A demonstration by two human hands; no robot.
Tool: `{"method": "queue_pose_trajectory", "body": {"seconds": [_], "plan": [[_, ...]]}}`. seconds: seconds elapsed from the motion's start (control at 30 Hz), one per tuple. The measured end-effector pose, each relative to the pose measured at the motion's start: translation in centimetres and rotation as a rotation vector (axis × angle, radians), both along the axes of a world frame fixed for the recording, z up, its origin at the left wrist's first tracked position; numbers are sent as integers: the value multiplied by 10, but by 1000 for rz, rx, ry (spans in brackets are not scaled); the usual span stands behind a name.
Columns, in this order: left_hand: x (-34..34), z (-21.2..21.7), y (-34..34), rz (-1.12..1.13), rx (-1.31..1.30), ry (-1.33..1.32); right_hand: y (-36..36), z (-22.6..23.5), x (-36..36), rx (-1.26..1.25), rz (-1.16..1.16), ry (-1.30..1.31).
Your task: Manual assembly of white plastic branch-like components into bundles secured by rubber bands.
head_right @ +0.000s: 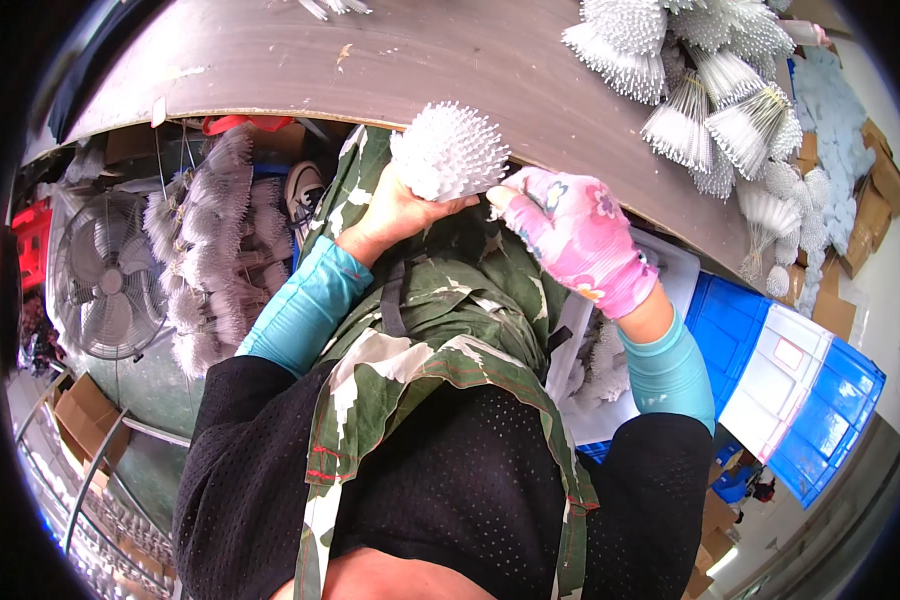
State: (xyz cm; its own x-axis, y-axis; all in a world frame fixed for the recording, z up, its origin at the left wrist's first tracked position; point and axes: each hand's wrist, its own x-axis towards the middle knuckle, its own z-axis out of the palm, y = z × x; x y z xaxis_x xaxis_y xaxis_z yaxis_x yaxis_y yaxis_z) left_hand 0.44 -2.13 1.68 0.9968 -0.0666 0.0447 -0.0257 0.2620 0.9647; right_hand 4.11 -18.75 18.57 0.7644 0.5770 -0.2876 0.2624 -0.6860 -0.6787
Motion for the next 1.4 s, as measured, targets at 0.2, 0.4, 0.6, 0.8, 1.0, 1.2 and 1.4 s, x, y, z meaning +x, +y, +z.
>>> {"method": "queue_pose_trajectory", "body": {"seconds": [0.2, 0.4, 0.6, 0.8, 1.0, 1.2, 1.4], "plan": [[0, 5, 0, 1, 12, 11, 6, -1, -3, -158, 27, -181], [0, 8, 1, -2, 14, -3, 3, -6, -3, -103, 30, -207], [0, 7, 1, 9, -1, 8, 3, -8, -2, -96, 41, -207], [1, 7, 1, -2, 21, -14, 3, -9, -3, -65, 1, -144], [0, 10, 3, -20, 32, 2, 3, -9, -4, -79, -21, -135], [0, 9, 2, -8, 31, -13, 2, -11, -4, -63, -2, -159], [0, 10, 2, -22, 27, 8, 1, -16, -2, -31, -60, -76]]}}
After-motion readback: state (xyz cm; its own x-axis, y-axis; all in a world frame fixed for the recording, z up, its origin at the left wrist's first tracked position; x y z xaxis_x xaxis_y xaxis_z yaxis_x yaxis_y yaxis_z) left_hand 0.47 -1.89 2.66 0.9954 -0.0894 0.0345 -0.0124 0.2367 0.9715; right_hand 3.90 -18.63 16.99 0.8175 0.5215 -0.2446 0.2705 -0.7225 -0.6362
